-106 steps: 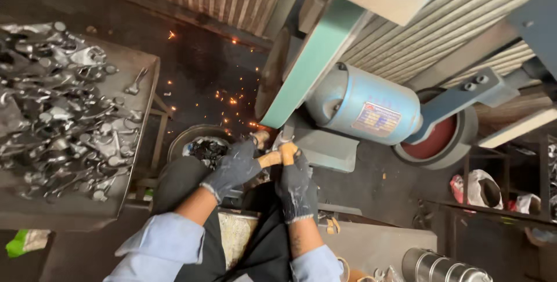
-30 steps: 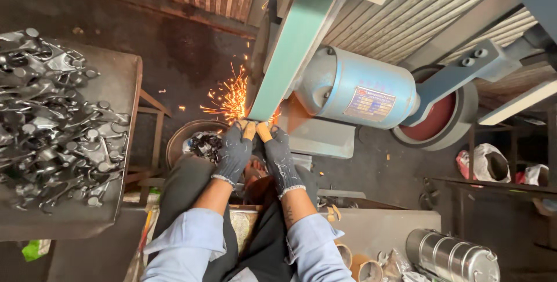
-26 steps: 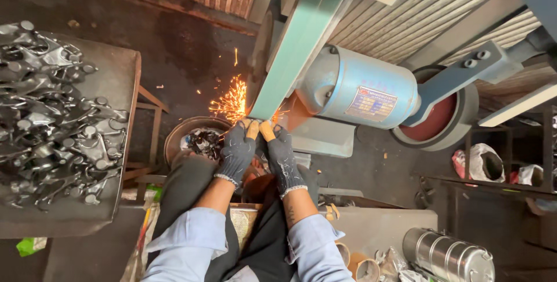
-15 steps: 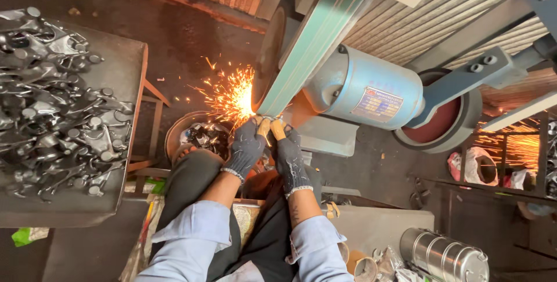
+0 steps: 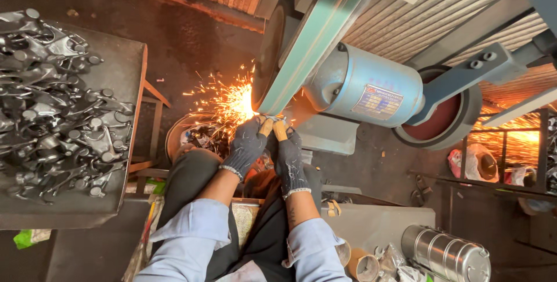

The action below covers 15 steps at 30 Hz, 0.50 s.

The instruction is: The person sits at a belt grinder and holds small metal workpieces against the abrasive belt, producing sparks as they grind each piece. They reposition and turn the pieces between passes and set finished pieces aside, working through a pile of similar parts one at a time.

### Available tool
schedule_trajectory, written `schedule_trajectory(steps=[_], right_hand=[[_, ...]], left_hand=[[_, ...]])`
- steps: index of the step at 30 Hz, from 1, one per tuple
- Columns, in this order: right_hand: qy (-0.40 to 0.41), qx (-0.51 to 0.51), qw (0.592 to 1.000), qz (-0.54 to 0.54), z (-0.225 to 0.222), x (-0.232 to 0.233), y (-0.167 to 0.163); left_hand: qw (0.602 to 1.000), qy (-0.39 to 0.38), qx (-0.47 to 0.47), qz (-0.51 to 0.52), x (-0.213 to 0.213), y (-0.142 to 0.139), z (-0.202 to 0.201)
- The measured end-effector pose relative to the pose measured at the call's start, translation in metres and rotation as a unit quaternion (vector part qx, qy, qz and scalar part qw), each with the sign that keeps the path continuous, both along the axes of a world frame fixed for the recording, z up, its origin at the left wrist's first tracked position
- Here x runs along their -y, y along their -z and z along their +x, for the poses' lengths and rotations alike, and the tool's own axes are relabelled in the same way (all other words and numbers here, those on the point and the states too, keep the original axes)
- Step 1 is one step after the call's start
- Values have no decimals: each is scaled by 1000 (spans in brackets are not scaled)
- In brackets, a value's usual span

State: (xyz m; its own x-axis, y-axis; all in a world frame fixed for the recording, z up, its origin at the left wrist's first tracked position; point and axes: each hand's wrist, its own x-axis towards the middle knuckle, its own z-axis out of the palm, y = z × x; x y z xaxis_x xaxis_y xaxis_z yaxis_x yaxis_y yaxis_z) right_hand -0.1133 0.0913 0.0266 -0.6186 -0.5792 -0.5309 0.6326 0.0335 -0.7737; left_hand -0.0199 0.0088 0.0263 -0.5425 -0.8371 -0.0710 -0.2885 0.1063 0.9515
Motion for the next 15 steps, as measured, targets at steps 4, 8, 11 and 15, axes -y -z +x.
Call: schedule_trajectory(steps=[4,8,11,15], right_hand=[[8,20,998,-63,4,-1,0],[-33,-26,997,-71,11,11,3],[-62,-59,995,-60,12,21,2],[-26,-54,998,-30,8,7,-22]], left_hand=[[1000,2,2,1,1,7,3],[999,-37,-11,-6,5,11,9],[992,-74,-98,-6,5,9,8],[998,-26,-53,27,1,-11,5]])
